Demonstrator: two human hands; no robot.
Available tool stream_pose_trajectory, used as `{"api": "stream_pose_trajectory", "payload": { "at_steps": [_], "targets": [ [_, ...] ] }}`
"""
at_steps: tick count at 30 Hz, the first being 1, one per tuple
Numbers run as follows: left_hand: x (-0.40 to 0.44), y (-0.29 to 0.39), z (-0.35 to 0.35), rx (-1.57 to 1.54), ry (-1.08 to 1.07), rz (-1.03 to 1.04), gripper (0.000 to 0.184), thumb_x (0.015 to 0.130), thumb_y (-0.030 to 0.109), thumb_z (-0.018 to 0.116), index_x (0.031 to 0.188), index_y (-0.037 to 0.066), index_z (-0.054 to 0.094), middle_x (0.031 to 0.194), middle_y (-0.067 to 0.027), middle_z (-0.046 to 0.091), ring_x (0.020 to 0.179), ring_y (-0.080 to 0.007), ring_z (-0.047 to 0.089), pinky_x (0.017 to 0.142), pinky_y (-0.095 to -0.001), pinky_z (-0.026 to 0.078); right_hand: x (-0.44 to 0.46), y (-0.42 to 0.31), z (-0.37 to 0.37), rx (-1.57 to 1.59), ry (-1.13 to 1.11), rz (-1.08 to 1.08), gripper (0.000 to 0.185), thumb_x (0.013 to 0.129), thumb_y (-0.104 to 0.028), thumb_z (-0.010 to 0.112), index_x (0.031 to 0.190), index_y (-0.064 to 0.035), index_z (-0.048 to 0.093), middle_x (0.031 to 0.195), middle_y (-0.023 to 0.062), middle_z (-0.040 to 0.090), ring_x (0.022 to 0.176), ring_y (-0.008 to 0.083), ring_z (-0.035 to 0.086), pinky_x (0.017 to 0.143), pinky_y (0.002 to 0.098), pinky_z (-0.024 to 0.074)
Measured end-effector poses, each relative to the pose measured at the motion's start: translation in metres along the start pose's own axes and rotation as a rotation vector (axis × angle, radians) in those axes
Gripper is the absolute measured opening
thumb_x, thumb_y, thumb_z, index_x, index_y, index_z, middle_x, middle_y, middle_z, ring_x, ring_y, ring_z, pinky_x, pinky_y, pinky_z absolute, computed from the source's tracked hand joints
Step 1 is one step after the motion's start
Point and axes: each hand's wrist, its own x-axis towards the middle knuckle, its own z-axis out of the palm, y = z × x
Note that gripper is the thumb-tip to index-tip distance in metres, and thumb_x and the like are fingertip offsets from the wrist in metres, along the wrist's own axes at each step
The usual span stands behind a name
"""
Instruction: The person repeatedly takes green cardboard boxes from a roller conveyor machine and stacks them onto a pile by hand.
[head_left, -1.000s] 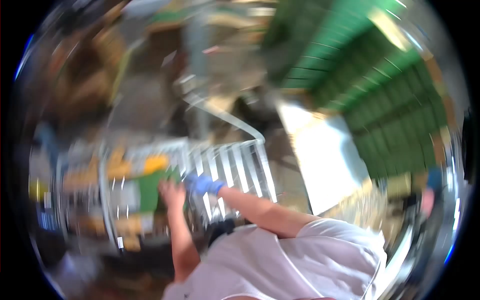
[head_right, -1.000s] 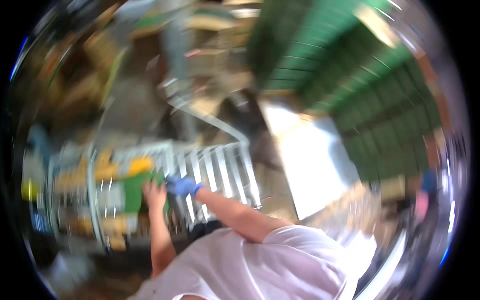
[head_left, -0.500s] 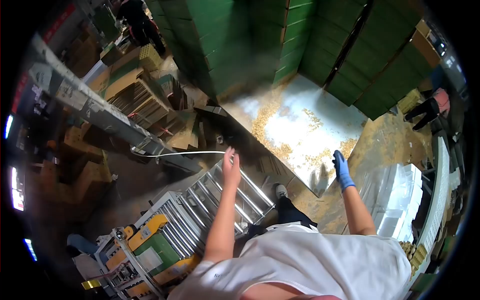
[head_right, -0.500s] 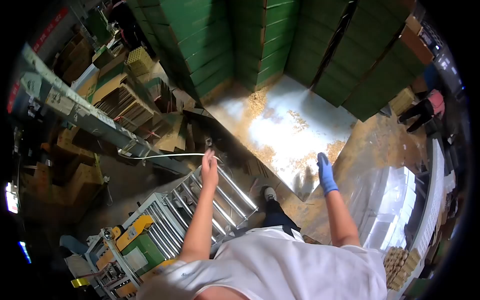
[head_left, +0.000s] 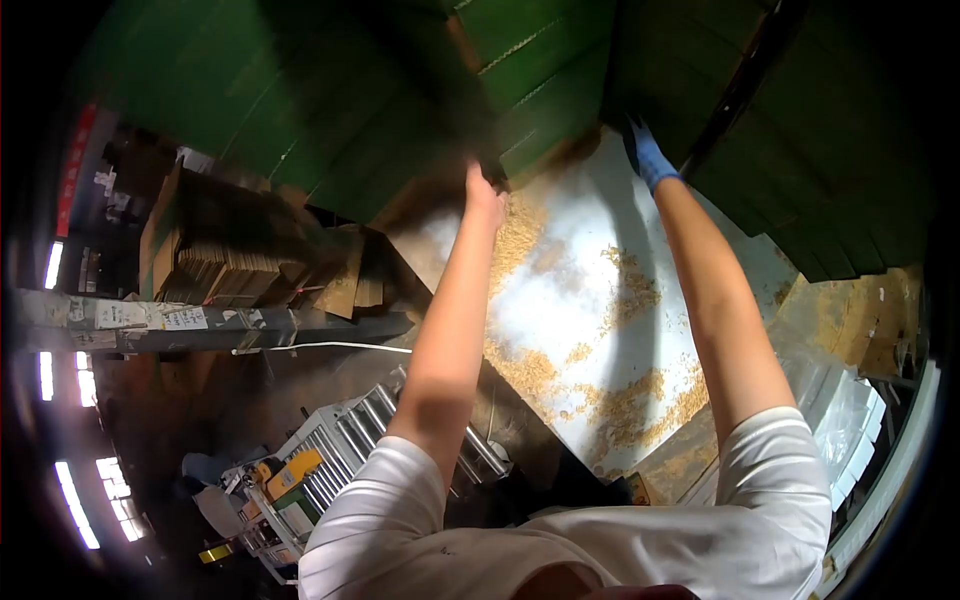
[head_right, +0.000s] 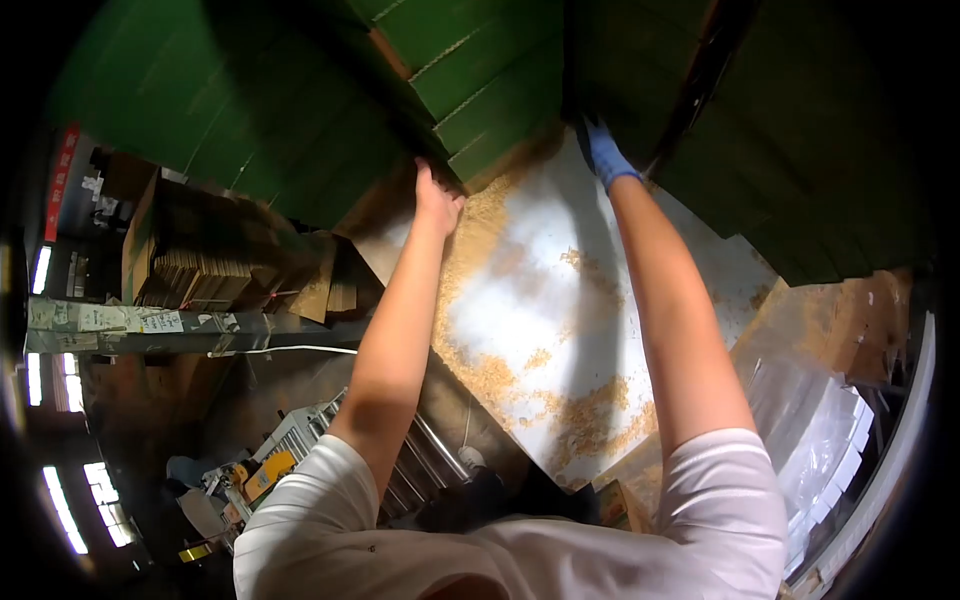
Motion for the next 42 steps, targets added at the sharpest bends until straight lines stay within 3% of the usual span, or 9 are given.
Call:
{"api": "stream_pose_trajectory", "payload": {
  "at_steps": [5, 13, 19, 22, 23, 27, 29, 37, 42],
  "targets": [
    [0.026, -0.004, 0.0, 0.084, -0.022, 0.021, 0.106, 0.09, 0.087, 0.019, 0.161, 0.009, 0.021, 0.164, -0.0197, 0.026, 0.15, -0.0406, 0.025, 0.119, -0.0616, 0.021, 0.041, -0.027, 0.036, 0.828, -0.102, 0.055, 0.05, 0.107, -0.021, 0.037, 0.153, -0.0013, 0.037, 0.158, 0.0249, 0.035, 0.145, 0.0367, 0.036, 0.122, 0.0388, 0.0276],
    [0.013, 0.004, 0.009, 0.25, -0.02, -0.058, 0.11, 0.085, 0.091, 0.012, 0.16, 0.011, 0.025, 0.164, -0.0151, 0.029, 0.151, -0.0388, 0.026, 0.118, -0.0627, 0.022, 0.03, 0.0, 0.028, 0.19, -0.02, -0.262, 0.055, 0.109, -0.033, 0.038, 0.155, -0.0027, 0.036, 0.157, 0.013, 0.041, 0.142, 0.0266, 0.04, 0.12, 0.0357, 0.0306],
    [-0.022, 0.002, 0.018, 0.385, -0.137, -0.064, 0.099, 0.092, 0.084, 0.014, 0.158, 0.012, 0.031, 0.162, -0.0114, 0.035, 0.149, -0.0328, 0.032, 0.118, -0.0597, 0.024, 0.0, -0.002, 0.013, 0.749, 0.012, 0.034, 0.057, 0.109, -0.037, 0.043, 0.153, -0.0021, 0.04, 0.155, 0.0109, 0.045, 0.14, 0.0219, 0.042, 0.118, 0.0343, 0.0321],
    [-0.037, -0.006, 0.023, 0.419, -0.131, -0.021, 0.094, 0.093, 0.08, 0.018, 0.156, 0.011, 0.033, 0.16, -0.0116, 0.037, 0.147, -0.0318, 0.034, 0.117, -0.057, 0.026, -0.065, -0.062, -0.019, 0.324, 0.023, 0.178, 0.064, 0.108, -0.047, 0.038, 0.152, -0.0004, 0.042, 0.153, 0.0149, 0.046, 0.139, 0.026, 0.043, 0.118, 0.0361, 0.031],
    [-0.04, -0.008, 0.028, 0.428, -0.125, 0.02, 0.092, 0.094, 0.078, 0.019, 0.155, 0.011, 0.034, 0.159, -0.0116, 0.038, 0.146, -0.0315, 0.035, 0.117, -0.0561, 0.026, -0.002, 0.077, -0.003, 0.711, -0.146, -0.072, 0.054, 0.11, -0.034, 0.034, 0.156, -0.0046, 0.037, 0.158, 0.0109, 0.041, 0.144, 0.0233, 0.038, 0.121, 0.0346, 0.0274],
    [-0.062, -0.036, 0.045, 0.312, -0.06, -0.034, 0.086, 0.096, 0.073, 0.024, 0.152, 0.01, 0.038, 0.157, -0.0119, 0.041, 0.144, -0.0302, 0.038, 0.116, -0.0524, 0.028, -0.02, 0.145, 0.004, 0.84, 0.089, 0.013, 0.067, 0.107, -0.049, 0.04, 0.158, -0.0065, 0.031, 0.163, 0.0077, 0.034, 0.147, 0.0241, 0.033, 0.122, 0.0375, 0.0252],
    [-0.077, -0.043, 0.052, 0.24, -0.016, -0.101, 0.082, 0.097, 0.07, 0.027, 0.151, 0.009, 0.04, 0.156, -0.012, 0.043, 0.142, -0.0296, 0.039, 0.115, -0.0506, 0.029, -0.076, 0.052, -0.021, 0.924, 0.049, 0.029, 0.073, 0.103, -0.051, 0.053, 0.157, -0.0058, 0.033, 0.157, 0.0082, 0.041, 0.145, 0.0245, 0.036, 0.123, 0.0384, 0.0248],
    [-0.169, -0.073, 0.052, 0.091, 0.169, -0.319, 0.069, 0.101, 0.06, 0.037, 0.145, 0.007, 0.047, 0.151, -0.0126, 0.048, 0.137, -0.0271, 0.045, 0.114, -0.0433, 0.033, -0.185, 0.062, -0.073, 0.754, 0.126, 0.119, 0.074, 0.104, -0.055, 0.046, 0.16, -0.0108, 0.026, 0.163, 0.0036, 0.032, 0.149, 0.0203, 0.03, 0.123, 0.0355, 0.0209],
    [-0.193, -0.057, 0.031, 0.148, 0.081, -0.254, 0.055, 0.103, 0.049, 0.045, 0.139, 0.008, 0.053, 0.137, -0.0112, 0.056, 0.122, -0.0249, 0.053, 0.103, -0.0395, 0.042, -0.239, 0.044, -0.105, -0.206, 0.037, 0.038, 0.065, 0.104, -0.047, 0.046, 0.15, -0.0008, 0.04, 0.152, 0.0208, 0.044, 0.142, 0.035, 0.04, 0.119, 0.0383, 0.0303]
  ]
}}
